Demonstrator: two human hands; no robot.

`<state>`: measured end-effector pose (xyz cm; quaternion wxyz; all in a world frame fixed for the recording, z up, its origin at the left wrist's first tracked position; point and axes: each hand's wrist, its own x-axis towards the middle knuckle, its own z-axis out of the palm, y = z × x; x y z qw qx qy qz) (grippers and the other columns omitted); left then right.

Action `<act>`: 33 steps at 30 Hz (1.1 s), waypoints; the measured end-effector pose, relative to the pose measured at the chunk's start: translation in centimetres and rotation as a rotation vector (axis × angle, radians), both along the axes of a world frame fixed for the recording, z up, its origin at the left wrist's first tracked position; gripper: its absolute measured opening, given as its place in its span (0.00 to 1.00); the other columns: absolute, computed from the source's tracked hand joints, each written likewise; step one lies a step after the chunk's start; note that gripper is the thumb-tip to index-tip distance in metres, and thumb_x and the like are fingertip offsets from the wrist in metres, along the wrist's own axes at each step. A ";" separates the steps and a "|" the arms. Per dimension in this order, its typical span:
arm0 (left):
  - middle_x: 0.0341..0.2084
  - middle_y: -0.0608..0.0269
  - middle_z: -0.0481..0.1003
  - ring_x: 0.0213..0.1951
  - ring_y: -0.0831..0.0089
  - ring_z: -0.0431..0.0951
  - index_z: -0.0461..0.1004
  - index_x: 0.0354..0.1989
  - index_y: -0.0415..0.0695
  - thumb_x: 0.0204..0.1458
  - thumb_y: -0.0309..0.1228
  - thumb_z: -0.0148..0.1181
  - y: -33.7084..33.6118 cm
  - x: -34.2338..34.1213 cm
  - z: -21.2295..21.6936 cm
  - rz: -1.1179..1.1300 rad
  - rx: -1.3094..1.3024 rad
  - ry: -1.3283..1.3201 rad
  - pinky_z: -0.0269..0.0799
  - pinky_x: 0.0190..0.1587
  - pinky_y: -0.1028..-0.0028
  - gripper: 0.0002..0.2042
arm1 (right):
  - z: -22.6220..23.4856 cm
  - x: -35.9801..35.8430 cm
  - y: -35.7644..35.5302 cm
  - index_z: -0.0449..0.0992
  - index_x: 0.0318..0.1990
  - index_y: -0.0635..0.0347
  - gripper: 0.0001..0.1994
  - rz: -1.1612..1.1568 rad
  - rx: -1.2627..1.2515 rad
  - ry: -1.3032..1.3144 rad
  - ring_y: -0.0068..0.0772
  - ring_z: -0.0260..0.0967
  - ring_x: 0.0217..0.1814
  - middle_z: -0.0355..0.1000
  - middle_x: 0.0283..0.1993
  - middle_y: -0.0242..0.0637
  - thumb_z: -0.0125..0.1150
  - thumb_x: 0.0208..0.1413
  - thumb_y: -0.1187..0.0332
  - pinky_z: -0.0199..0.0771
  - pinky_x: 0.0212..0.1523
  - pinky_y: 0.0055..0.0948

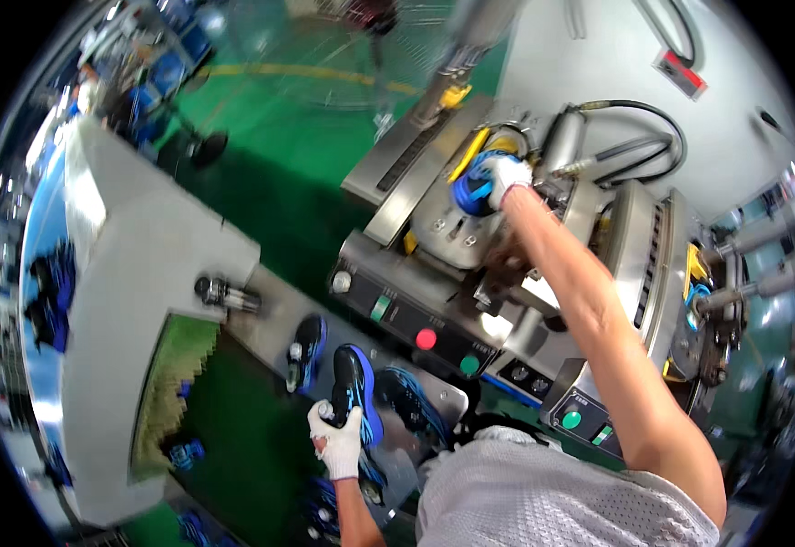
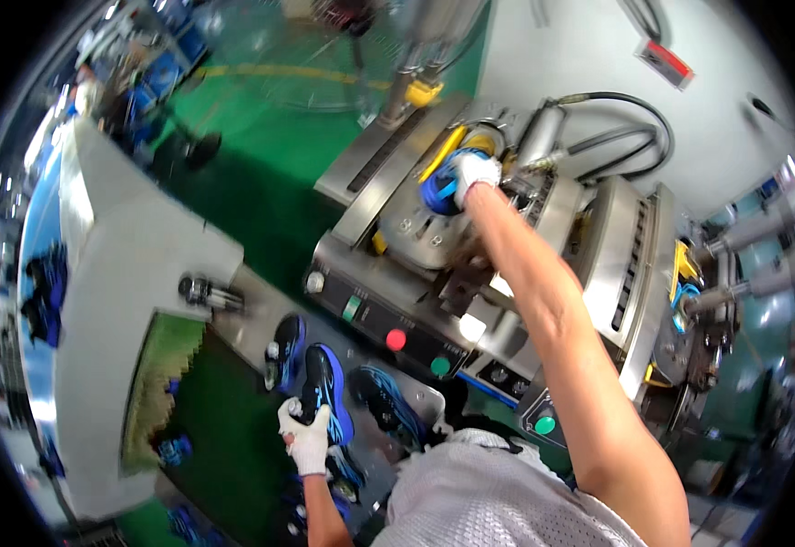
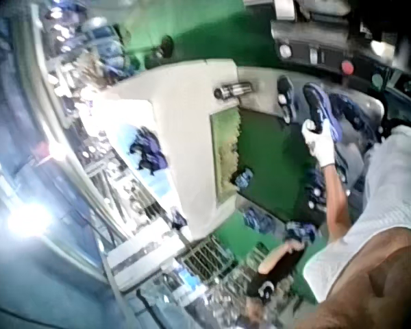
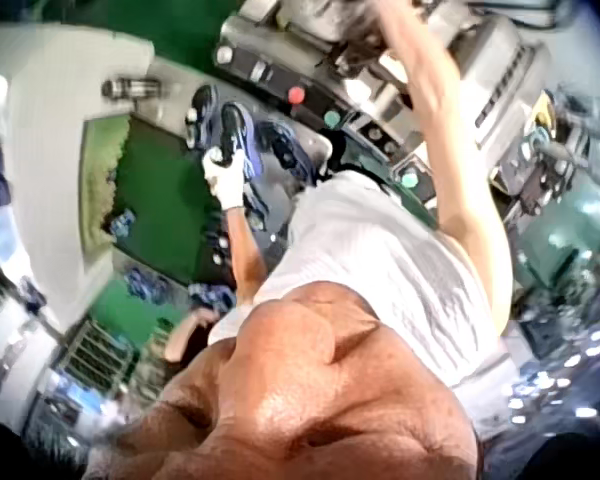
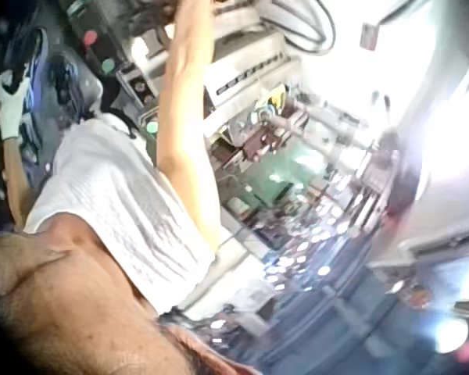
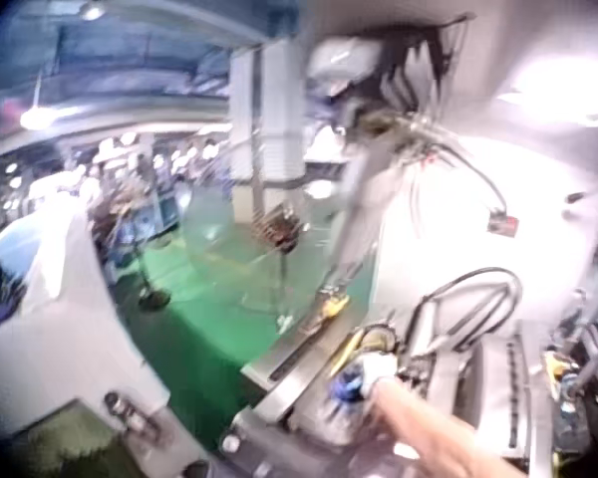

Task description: The person operates a shoe assembly machine in a factory setting. They repeatedly pick up blue and black sneakers from a table, place them into the machine's mold, and press a button to activate the machinery. After the machine cycles, the person removes the shoes and places them back on the table.

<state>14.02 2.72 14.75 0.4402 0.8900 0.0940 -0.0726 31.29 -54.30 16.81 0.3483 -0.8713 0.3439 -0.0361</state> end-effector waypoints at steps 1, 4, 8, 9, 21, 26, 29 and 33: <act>0.45 0.51 0.78 0.47 0.61 0.79 0.71 0.56 0.36 0.41 0.35 0.79 0.0 -1.0 0.1 0.054 0.121 0.056 0.73 0.55 0.65 0.33 | -1.1 1.1 -2.1 0.81 0.54 0.58 0.19 0.069 -0.263 0.264 0.41 0.75 0.61 0.76 0.61 0.42 0.64 0.56 0.64 0.76 0.58 0.37; 0.46 0.51 0.78 0.50 0.61 0.80 0.70 0.58 0.35 0.43 0.35 0.78 1.5 -4.0 -3.0 0.170 0.136 0.186 0.73 0.56 0.65 0.34 | -1.1 4.8 -5.6 0.82 0.53 0.56 0.22 -0.049 -0.331 0.275 0.46 0.76 0.59 0.78 0.58 0.45 0.63 0.55 0.55 0.75 0.58 0.42; 0.47 0.48 0.78 0.49 0.53 0.79 0.72 0.55 0.36 0.43 0.36 0.78 2.2 -8.2 -8.8 0.265 0.180 0.194 0.74 0.55 0.61 0.31 | -0.3 8.5 -6.3 0.80 0.50 0.64 0.24 -0.270 0.177 0.002 0.48 0.79 0.47 0.80 0.48 0.48 0.68 0.50 0.56 0.79 0.50 0.47; 0.47 0.48 0.77 0.50 0.52 0.79 0.72 0.55 0.36 0.42 0.37 0.78 2.1 -9.0 -10.1 0.157 0.286 0.117 0.73 0.55 0.60 0.32 | -1.0 8.2 -7.5 0.80 0.49 0.65 0.23 -0.314 0.282 -0.034 0.48 0.79 0.43 0.79 0.46 0.48 0.69 0.50 0.58 0.80 0.46 0.49; 0.51 0.46 0.76 0.50 0.54 0.79 0.65 0.64 0.39 0.48 0.38 0.75 0.9 -13.6 -16.6 0.271 0.197 0.078 0.74 0.56 0.61 0.36 | 3.1 5.7 -1.2 0.81 0.37 0.61 0.09 -0.169 0.285 -0.113 0.32 0.75 0.35 0.78 0.36 0.37 0.69 0.47 0.70 0.78 0.37 0.37; 0.52 0.46 0.75 0.53 0.53 0.78 0.67 0.62 0.37 0.45 0.39 0.77 0.7 -12.8 -15.4 0.266 0.082 0.113 0.73 0.56 0.61 0.37 | 1.8 6.0 -7.3 0.78 0.43 0.56 0.11 -0.082 0.302 0.113 0.36 0.77 0.36 0.77 0.40 0.36 0.66 0.52 0.67 0.82 0.38 0.44; 0.54 0.44 0.74 0.55 0.50 0.77 0.68 0.61 0.38 0.43 0.40 0.78 0.6 -12.8 -15.7 0.235 0.199 0.097 0.73 0.57 0.60 0.38 | -1.3 6.1 -9.1 0.79 0.49 0.55 0.14 0.038 0.368 0.091 0.35 0.77 0.35 0.78 0.41 0.35 0.64 0.56 0.66 0.84 0.39 0.42; 0.52 0.47 0.74 0.53 0.53 0.77 0.68 0.60 0.40 0.43 0.36 0.78 0.7 -13.9 -16.3 0.252 0.140 0.023 0.73 0.56 0.60 0.35 | -0.8 4.8 -4.3 0.80 0.54 0.59 0.19 0.142 0.101 0.111 0.31 0.76 0.44 0.80 0.46 0.36 0.65 0.57 0.60 0.77 0.43 0.35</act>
